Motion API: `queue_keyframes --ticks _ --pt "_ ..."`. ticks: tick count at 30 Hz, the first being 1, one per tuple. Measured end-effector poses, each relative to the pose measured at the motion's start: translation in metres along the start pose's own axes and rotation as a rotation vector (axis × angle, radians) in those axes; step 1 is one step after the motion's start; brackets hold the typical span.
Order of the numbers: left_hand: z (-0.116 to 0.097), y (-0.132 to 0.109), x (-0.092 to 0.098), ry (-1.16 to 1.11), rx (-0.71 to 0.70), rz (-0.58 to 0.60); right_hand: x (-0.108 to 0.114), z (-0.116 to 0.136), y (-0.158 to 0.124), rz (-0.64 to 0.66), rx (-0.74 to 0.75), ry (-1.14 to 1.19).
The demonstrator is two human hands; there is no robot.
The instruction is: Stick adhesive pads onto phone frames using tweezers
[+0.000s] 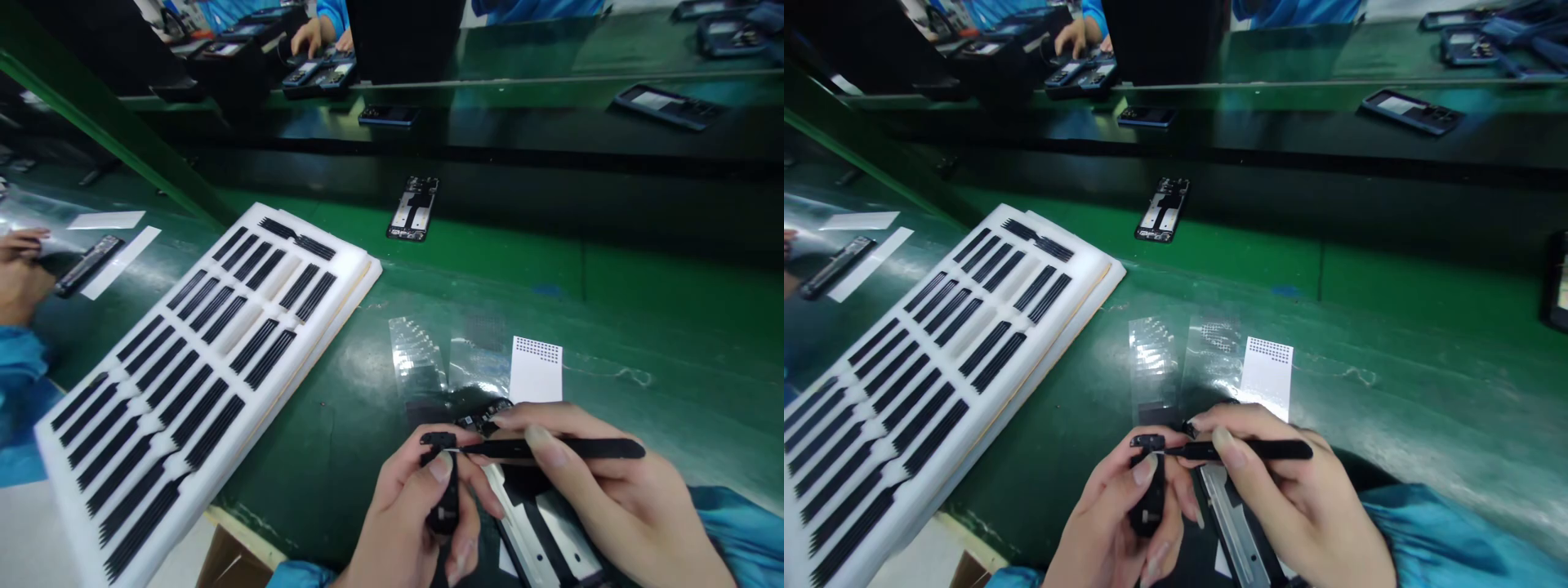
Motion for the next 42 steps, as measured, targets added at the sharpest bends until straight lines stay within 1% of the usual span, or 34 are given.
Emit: queue_keyframes --ticks 2,3,4,5,6,7,9,10,11,14,16,18,19,21,22,23,24,25,26,29,33,37,42 --pt "0.0 -0.001 0.001 0.028 0.03 -0.033 -0.001 0.005 -0.002 0.018 0.013 0.009" --pt "-0.002 -0.002 0.003 0.058 0.048 -0.072 0.0 0.008 -0.002 0.03 0.022 0.013" --pt "-0.005 -0.003 0.007 0.096 0.054 -0.135 0.004 0.011 0.0 0.034 0.038 0.013" --pt "-0.01 -0.004 0.013 0.139 0.044 -0.22 0.012 0.012 0.003 0.009 0.049 0.009" --pt "-0.018 -0.007 0.02 0.181 0.02 -0.322 0.025 0.011 0.008 -0.047 0.046 0.012" --pt "-0.027 -0.01 0.027 0.223 -0.01 -0.428 0.04 0.005 0.014 -0.125 0.021 0.034" --pt "-0.043 -0.016 0.037 0.31 -0.066 -0.593 0.07 -0.02 0.028 -0.276 -0.089 0.143" --pt "-0.05 -0.017 0.038 0.365 -0.085 -0.637 0.076 -0.036 0.037 -0.299 -0.156 0.225" --pt "-0.057 -0.016 0.036 0.426 -0.103 -0.654 0.077 -0.053 0.045 -0.284 -0.221 0.296" --pt "-0.075 -0.007 0.024 0.594 -0.194 -0.609 0.061 -0.088 0.066 -0.137 -0.345 0.417" --pt "-0.087 0.002 0.014 0.738 -0.271 -0.565 0.049 -0.099 0.072 -0.066 -0.368 0.445" --pt "-0.097 0.016 -0.001 1.03 -0.342 -0.485 0.043 -0.102 0.074 -0.035 -0.357 0.456" --pt "-0.097 0.026 -0.013 1.237 -0.379 -0.398 0.041 -0.103 0.075 -0.028 -0.348 0.46" --pt "-0.088 0.043 -0.039 1.713 -0.504 -0.171 0.04 -0.102 0.075 -0.01 -0.328 0.461" --pt "-0.078 0.049 -0.049 1.946 -0.578 -0.063 0.04 -0.102 0.075 -0.001 -0.317 0.459" --pt "-0.067 0.053 -0.055 2.154 -0.646 0.02 0.04 -0.101 0.075 0.007 -0.305 0.457" --pt "-0.059 0.056 -0.056 2.326 -0.696 0.067 0.04 -0.099 0.075 0.01 -0.291 0.459" --pt "-0.053 0.058 -0.054 2.453 -0.72 0.08 0.04 -0.097 0.076 0.008 -0.274 0.465" --pt "-0.048 0.059 -0.051 2.535 -0.711 0.082 0.039 -0.095 0.076 0.0 -0.255 0.474" --pt "-0.041 0.056 -0.041 2.606 -0.649 0.107 0.031 -0.085 0.077 -0.006 -0.201 0.488" --pt "-0.039 0.053 -0.036 2.67 -0.615 0.11 0.015 -0.08 0.079 0.012 -0.162 0.45" --pt "-0.039 0.057 -0.035 2.716 -0.567 0.102 0.014 -0.084 0.08 -0.011 -0.156 0.409" --pt "-0.038 0.059 -0.034 2.739 -0.493 0.099 0.016 -0.087 0.079 -0.006 -0.155 0.398"
Point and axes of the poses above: each hand's wrist, its own y-axis towards the middle knuckle, its own x-axis out of the back of the hand, z = x × y, the point moved 10 cm from there along y, towards the middle knuckle, and after that the axes turned 1 degree about x, right-handed, at the moved point
